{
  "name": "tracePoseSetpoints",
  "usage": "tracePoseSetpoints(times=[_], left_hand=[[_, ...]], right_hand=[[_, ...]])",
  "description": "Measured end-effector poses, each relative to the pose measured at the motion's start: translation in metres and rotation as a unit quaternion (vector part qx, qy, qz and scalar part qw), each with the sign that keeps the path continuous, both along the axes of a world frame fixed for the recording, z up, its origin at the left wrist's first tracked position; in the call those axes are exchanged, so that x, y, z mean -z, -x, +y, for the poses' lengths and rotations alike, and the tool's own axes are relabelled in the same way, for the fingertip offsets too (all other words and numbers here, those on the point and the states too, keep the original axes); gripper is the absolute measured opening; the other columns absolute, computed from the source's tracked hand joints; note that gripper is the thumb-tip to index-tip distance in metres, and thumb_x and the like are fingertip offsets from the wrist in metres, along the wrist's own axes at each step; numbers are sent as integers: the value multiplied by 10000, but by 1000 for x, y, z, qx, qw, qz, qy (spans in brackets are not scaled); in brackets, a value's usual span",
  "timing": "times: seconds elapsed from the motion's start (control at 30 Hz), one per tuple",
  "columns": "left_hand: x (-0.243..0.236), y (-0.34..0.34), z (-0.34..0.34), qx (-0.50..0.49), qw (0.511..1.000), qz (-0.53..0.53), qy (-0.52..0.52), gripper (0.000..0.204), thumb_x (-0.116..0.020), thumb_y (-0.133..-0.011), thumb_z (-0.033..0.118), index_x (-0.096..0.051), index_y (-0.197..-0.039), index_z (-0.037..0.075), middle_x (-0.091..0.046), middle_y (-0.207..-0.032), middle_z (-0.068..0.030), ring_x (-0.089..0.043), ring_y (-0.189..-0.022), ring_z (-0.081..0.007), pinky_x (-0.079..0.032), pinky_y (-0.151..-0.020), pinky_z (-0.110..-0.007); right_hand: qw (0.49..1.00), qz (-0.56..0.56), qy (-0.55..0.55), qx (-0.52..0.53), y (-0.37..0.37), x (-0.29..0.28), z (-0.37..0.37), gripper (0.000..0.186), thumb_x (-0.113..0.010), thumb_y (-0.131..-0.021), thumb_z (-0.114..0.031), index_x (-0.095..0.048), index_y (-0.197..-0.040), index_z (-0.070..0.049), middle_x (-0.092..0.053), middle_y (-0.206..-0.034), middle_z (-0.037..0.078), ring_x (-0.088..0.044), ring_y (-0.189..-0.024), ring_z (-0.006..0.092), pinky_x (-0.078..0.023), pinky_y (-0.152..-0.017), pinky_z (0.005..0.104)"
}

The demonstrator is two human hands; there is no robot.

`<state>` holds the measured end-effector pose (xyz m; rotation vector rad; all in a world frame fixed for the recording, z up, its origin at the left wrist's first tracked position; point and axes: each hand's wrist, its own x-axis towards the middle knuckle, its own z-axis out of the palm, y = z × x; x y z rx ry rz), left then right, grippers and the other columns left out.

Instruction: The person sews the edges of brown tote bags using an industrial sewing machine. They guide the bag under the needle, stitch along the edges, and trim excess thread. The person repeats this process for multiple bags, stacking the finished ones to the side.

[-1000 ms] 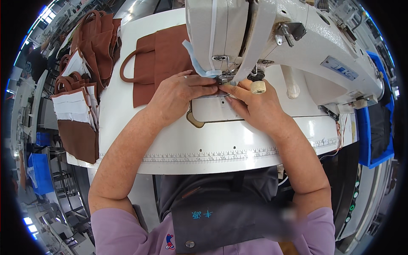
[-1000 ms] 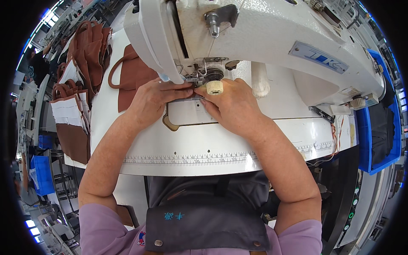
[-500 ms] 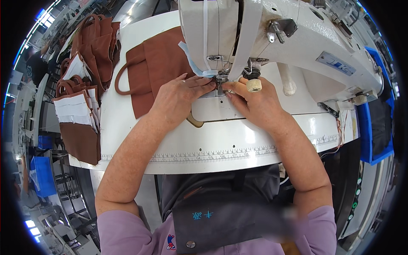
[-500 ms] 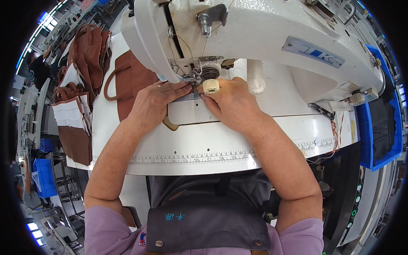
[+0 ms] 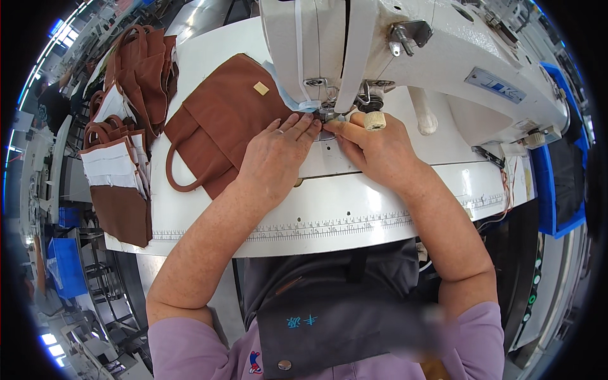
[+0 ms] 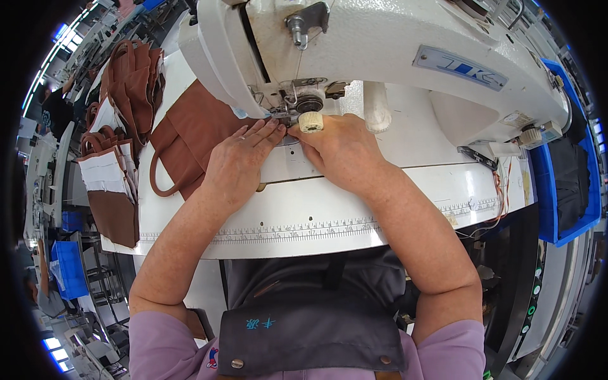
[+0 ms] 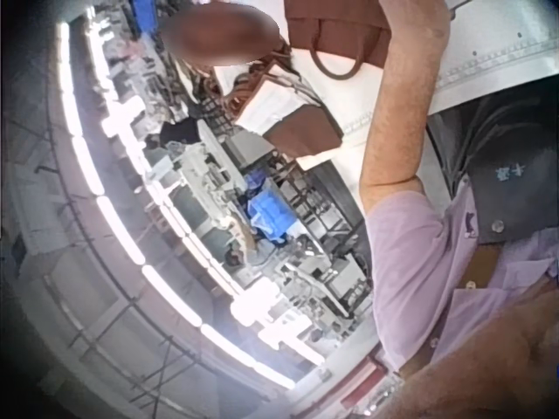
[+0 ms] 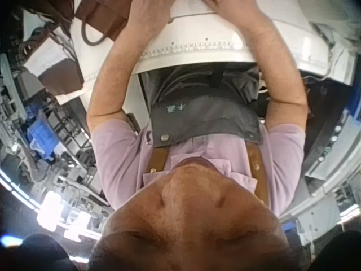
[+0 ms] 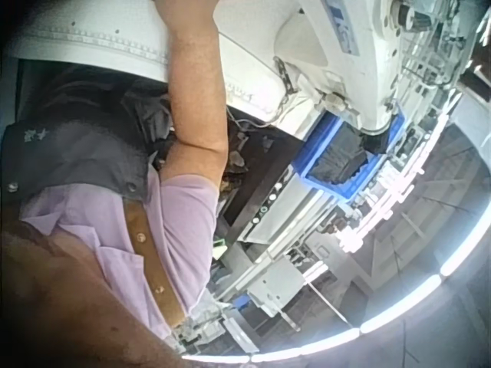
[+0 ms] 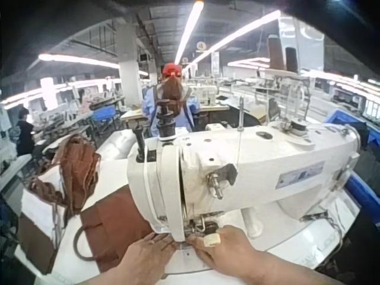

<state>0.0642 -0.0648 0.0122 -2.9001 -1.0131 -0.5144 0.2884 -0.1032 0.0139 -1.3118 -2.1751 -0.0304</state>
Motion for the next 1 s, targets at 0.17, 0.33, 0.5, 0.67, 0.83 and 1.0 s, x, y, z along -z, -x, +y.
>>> tracePoseSetpoints(times=[0.17,0.33,0.5,0.67,0.83,1.0], left_hand=[[4,-2,4,-3,1000,11,-14,505,-566,-874,-22,-633,-1374,1,-655,-1399,-188,-614,-1329,-330,-487,-1138,-448],[-4,-5,3,-18,999,26,3,515,-511,-880,-48,-628,-1380,-8,-646,-1407,-198,-609,-1333,-335,-489,-1134,-444],[-17,-15,-14,-58,995,77,26,504,-510,-895,5,-611,-1387,-45,-639,-1401,-232,-624,-1303,-359,-509,-1097,-448],[-37,-28,-28,-65,984,160,48,480,-572,-901,125,-654,-1348,-26,-636,-1408,-226,-659,-1220,-372,-534,-1028,-464],[-42,0,4,37,995,43,80,437,-666,-902,187,-704,-1312,41,-651,-1413,-156,-587,-1333,-351,-453,-1111,-500],[-4,8,-10,14,989,-70,128,479,-696,-935,203,-643,-1386,50,-540,-1532,-168,-456,-1472,-364,-289,-1222,-623]], right_hand=[[1000,1,15,6,-1,0,0,210,-716,-893,-138,-793,-1089,-125,-681,-813,141,-692,-748,338,-562,-690,459],[999,13,30,3,-2,2,1,199,-718,-909,-156,-790,-1091,-118,-682,-842,141,-694,-764,344,-572,-704,463],[1000,20,22,-2,-3,4,1,161,-718,-914,-162,-775,-1049,-94,-683,-867,134,-695,-777,348,-577,-693,464],[1000,-10,15,17,-5,7,0,129,-717,-913,-159,-752,-1001,-71,-684,-873,127,-700,-787,345,-583,-676,463],[1000,9,3,6,-3,2,0,163,-712,-908,-156,-762,-1038,-72,-696,-903,113,-707,-810,339,-586,-674,455],[1000,13,8,-2,-3,6,2,216,-703,-910,-162,-781,-1107,-122,-705,-919,103,-710,-825,333,-589,-691,458]])
